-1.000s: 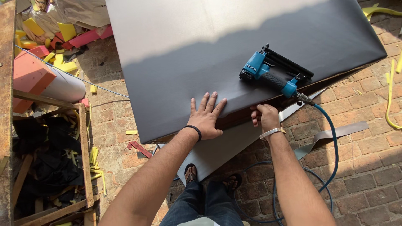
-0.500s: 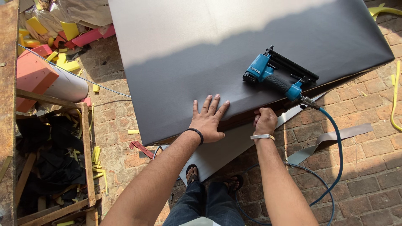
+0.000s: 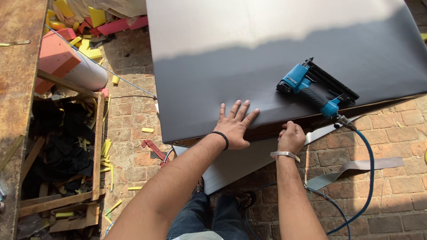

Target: The person uses a pneumatic staple gun to attach gray fabric to a wooden furniture frame. They pull the fabric taut, staple along the edges, and trim excess material with scissors. The person works on multiple sides of the frame, ensuring the fabric is smooth and securely fastened.

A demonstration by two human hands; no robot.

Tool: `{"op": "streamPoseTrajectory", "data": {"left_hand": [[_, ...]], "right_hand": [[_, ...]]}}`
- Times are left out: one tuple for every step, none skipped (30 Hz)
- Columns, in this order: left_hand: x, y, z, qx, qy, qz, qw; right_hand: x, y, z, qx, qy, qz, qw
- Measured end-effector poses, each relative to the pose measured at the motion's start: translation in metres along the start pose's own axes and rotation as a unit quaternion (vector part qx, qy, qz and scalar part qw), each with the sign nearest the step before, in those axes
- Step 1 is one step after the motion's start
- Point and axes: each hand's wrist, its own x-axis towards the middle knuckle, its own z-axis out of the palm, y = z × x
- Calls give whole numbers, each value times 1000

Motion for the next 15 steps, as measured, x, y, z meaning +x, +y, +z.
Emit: {"op": "streamPoseTrajectory", "data": {"left_hand": [[-3,0,3,-4,7,4,1000],[0,-2,2,-8,17,8,1000],[4,-3,2,-17,24,14,999],[4,-4,3,-26,28,17,999],[5,-6,5,-36,33,21,999],[5,-9,10,-50,58,35,996],[3,-13,17,-63,84,48,993],[-1,-19,23,-95,105,66,988],[-8,-27,32,-126,128,83,980],[-17,-38,45,-158,149,100,971],[-31,-53,62,-179,180,115,960],[-48,-71,79,-198,209,130,949],[-66,-95,94,-216,238,144,936],[-89,-123,113,-245,283,126,919],[-113,-157,130,-272,328,107,899]], "right_hand": [[-14,-3,1,39,-9,30,999],[-24,-7,6,45,-48,15,998],[-35,-10,11,50,-86,1,995],[-47,-11,17,54,-127,-11,990],[-58,-12,25,63,-153,-29,986],[-67,-13,33,70,-182,-45,980],[-76,-13,41,79,-210,-60,973],[-84,-17,48,80,-221,-61,970],[-91,-20,55,81,-232,-61,967],[-100,-22,62,80,-243,-60,965],[-109,-24,70,57,-251,-61,964],[-119,-27,79,35,-258,-61,963],[-131,-30,92,13,-266,-61,962],[-148,-30,105,-10,-288,-51,956],[-166,-29,122,-32,-309,-41,950]]}}
